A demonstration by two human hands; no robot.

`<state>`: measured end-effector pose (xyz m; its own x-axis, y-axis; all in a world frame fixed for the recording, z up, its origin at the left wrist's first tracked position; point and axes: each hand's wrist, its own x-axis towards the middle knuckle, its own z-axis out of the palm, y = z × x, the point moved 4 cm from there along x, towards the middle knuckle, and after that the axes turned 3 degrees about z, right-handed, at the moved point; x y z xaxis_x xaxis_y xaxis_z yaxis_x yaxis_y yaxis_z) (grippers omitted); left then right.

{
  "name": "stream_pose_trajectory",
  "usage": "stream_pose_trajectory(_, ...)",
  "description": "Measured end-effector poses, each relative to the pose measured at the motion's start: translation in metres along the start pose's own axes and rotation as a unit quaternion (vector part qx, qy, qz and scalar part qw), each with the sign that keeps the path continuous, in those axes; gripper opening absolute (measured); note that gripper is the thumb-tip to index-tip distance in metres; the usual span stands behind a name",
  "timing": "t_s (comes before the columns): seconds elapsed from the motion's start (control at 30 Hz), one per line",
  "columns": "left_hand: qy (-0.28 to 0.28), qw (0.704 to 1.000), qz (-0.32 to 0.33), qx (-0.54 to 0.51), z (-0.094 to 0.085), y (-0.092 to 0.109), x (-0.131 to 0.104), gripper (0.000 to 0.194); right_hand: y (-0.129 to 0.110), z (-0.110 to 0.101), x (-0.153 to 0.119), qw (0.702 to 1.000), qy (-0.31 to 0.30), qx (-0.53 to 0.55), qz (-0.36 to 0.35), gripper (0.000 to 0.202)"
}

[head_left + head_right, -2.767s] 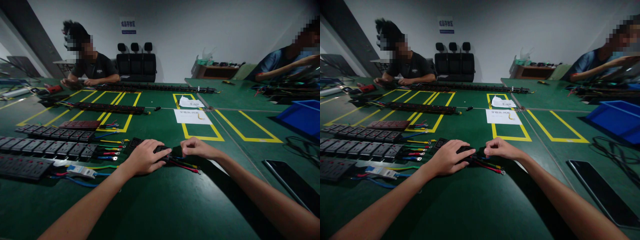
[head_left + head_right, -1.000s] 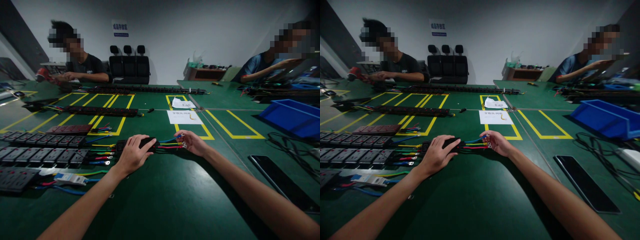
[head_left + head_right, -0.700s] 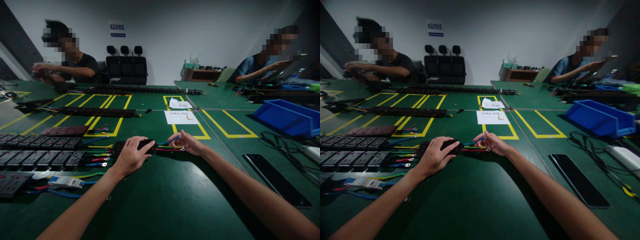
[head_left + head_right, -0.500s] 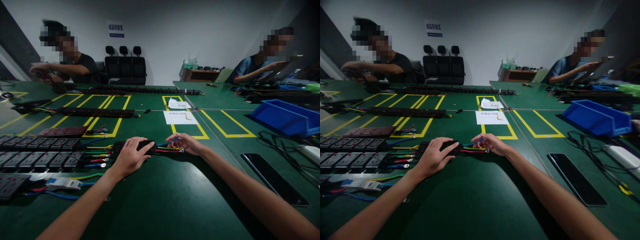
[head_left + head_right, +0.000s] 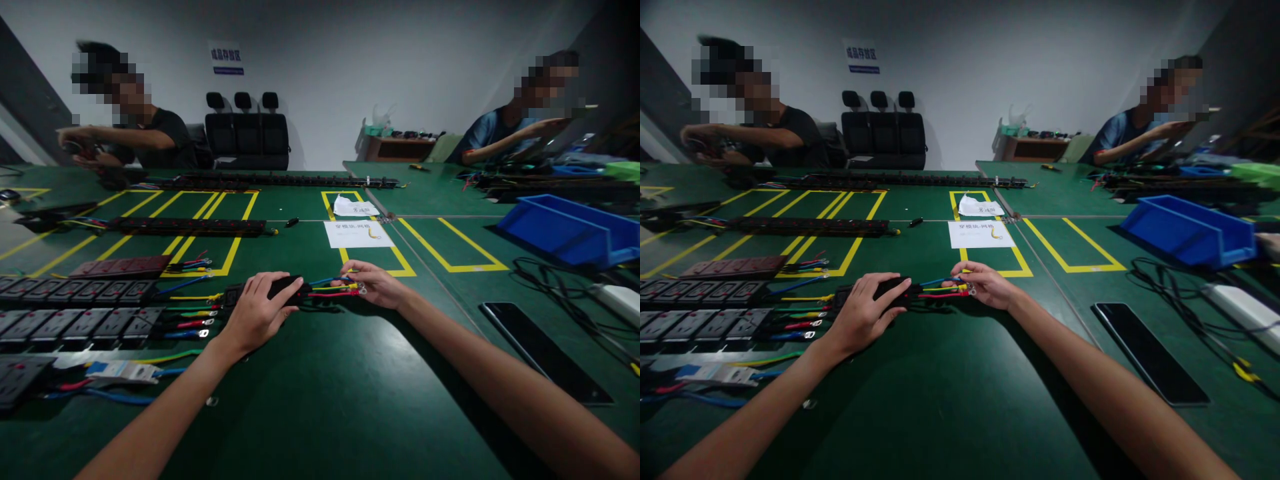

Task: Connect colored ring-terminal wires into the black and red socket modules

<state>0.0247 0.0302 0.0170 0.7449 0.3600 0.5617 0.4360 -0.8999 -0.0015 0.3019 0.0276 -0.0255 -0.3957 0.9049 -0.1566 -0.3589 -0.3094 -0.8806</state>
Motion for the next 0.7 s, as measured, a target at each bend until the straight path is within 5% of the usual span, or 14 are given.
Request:
stream_pose_trajectory(0.23,0.002,1.0,0.012,0.018,0.0,0.002,0.0,0.052,-0.002,0.004,-0.001,1.0,-0.009,-0.002,-0.027,0.025)
stream_pose_trajectory(0.47,0.023,0.998,0.017,0.055,0.0,0.005,0.001,0.047,-0.002,0.0,0.0,0.999,0.032,-0.002,-0.012,0.038)
stream_pose_trajectory(0.7,0.054,0.997,0.009,0.059,-0.004,0.005,0.001,0.048,0.003,-0.009,0.003,0.996,0.086,-0.001,-0.007,0.028)
